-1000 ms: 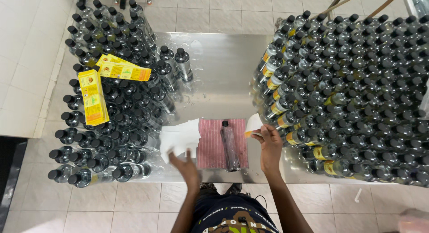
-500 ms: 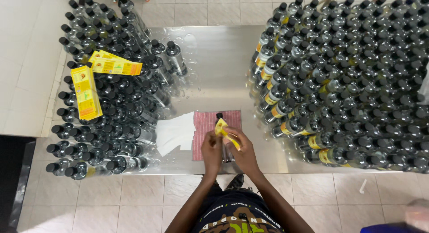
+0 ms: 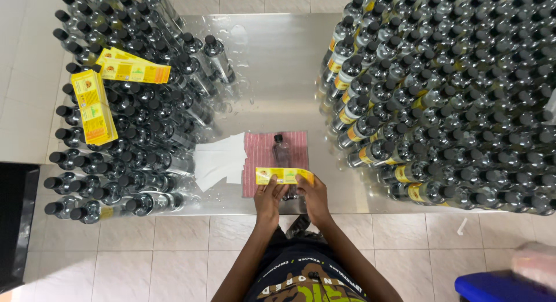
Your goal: The person repeatedly picks up clear plastic bottles from a large group on a stainless steel table, places them on a red cloth, and applies yellow labels to them by hand. After labeling, the person moves the bottle to a separate group of labeled bottles on the right side of the table.
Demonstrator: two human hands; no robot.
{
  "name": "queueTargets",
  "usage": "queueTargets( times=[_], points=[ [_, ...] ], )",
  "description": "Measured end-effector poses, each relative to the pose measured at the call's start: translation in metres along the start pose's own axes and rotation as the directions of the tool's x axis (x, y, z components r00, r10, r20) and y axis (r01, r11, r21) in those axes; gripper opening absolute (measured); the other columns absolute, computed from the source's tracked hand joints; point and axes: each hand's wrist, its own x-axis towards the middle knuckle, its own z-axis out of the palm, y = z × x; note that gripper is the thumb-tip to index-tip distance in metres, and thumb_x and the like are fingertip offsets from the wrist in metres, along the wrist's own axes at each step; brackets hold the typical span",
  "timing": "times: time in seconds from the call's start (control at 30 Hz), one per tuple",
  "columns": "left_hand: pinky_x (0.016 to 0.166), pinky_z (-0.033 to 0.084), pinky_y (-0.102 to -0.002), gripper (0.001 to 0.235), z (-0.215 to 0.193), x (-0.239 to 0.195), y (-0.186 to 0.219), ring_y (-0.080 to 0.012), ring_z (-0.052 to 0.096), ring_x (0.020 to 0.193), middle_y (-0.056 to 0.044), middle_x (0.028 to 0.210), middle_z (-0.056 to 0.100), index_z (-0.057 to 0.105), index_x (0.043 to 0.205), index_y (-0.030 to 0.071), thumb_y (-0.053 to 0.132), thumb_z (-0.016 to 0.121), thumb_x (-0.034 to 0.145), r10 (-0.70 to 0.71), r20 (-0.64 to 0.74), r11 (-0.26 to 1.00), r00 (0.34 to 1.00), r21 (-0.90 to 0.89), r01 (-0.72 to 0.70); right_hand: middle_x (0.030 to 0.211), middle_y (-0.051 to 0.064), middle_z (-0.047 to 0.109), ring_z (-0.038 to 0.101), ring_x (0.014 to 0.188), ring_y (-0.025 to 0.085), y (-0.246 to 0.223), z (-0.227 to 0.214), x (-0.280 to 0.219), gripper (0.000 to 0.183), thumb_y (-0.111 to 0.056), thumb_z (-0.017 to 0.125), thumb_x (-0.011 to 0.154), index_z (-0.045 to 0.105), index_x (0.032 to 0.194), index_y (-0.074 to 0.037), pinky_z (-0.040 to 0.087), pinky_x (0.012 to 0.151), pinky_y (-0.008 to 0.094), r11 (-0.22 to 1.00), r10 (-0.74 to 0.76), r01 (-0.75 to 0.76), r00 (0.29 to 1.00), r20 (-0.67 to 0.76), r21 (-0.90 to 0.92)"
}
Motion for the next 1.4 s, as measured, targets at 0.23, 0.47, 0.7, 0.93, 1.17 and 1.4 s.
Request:
queueTargets(
  times=[0.23,0.47,0.7,0.93,1.17,1.4],
  points=[
    [0.079,0.067,-0.031,0.031,-0.023,0.054,-0.030,-0.0120,0.070,0.084,-0.005,0.093,0.068,0.073,0.114,0.006,0.027,0.090,0.098,0.142,-0.103,0.948,0.984,0.301,-0.105,0.098,0.013,0.070,0.070,0.083,0.019,0.015,0.002,0.041,0.037,-0.022,0.092,0.094,0.077,0.118,0.002,0.059,0.072,0.030,0.999,-0.001,-0.003,0.997,-0.080,-0.042],
    [0.093,0.053,-0.043,0.034,-0.021,0.077,-0.040,-0.0187,0.063,0.103,-0.010,0.109,0.071,0.077,0.124,0.003,0.028,0.086,0.103,0.154,-0.147,0.922,0.977,0.377,-0.088,0.107,0.016,0.076,0.072,0.095,0.022,0.034,0.007,0.068,0.047,-0.029,0.093,0.092,0.078,0.127,-0.001,0.056,0.082,0.036,0.989,0.009,-0.028,0.991,-0.137,-0.142],
    [0.087,0.054,-0.036,0.032,-0.008,0.058,-0.024,-0.0184,0.064,0.096,-0.010,0.104,0.068,0.075,0.121,0.000,0.024,0.087,0.103,0.143,-0.155,0.944,0.978,0.319,-0.087,0.132,0.029,0.067,0.066,0.133,0.039,0.027,0.009,0.070,0.062,-0.024,0.091,0.095,0.066,0.143,0.007,0.052,0.116,0.043,0.995,0.104,-0.104,0.989,-0.103,-0.002],
    [0.089,0.053,-0.034,0.034,-0.003,0.060,-0.026,-0.0166,0.061,0.099,-0.010,0.104,0.065,0.076,0.121,-0.001,0.023,0.088,0.101,0.183,-0.155,0.933,0.971,0.339,-0.122,0.136,0.028,0.065,0.061,0.139,0.041,0.034,0.004,0.078,0.065,-0.026,0.091,0.096,0.063,0.145,0.007,0.049,0.121,0.048,0.995,0.104,-0.104,0.991,-0.084,0.010],
    [0.083,0.054,-0.032,0.029,-0.008,0.069,-0.031,-0.0138,0.064,0.090,-0.009,0.097,0.069,0.078,0.113,0.001,0.022,0.090,0.099,0.206,-0.157,0.932,0.966,0.334,-0.144,0.132,0.027,0.065,0.063,0.134,0.038,0.034,0.004,0.077,0.064,-0.025,0.091,0.095,0.064,0.144,0.007,0.052,0.117,0.047,0.996,0.088,-0.086,0.993,-0.083,0.025],
    [0.079,0.055,-0.033,0.027,-0.013,0.081,-0.038,-0.0153,0.067,0.088,-0.011,0.097,0.072,0.079,0.113,0.003,0.023,0.090,0.099,0.202,-0.168,0.918,0.965,0.375,-0.127,0.132,0.030,0.065,0.063,0.135,0.043,0.033,0.004,0.080,0.063,-0.025,0.090,0.096,0.063,0.143,0.008,0.054,0.115,0.047,0.995,0.095,-0.095,0.993,-0.071,0.004]
  ],
)
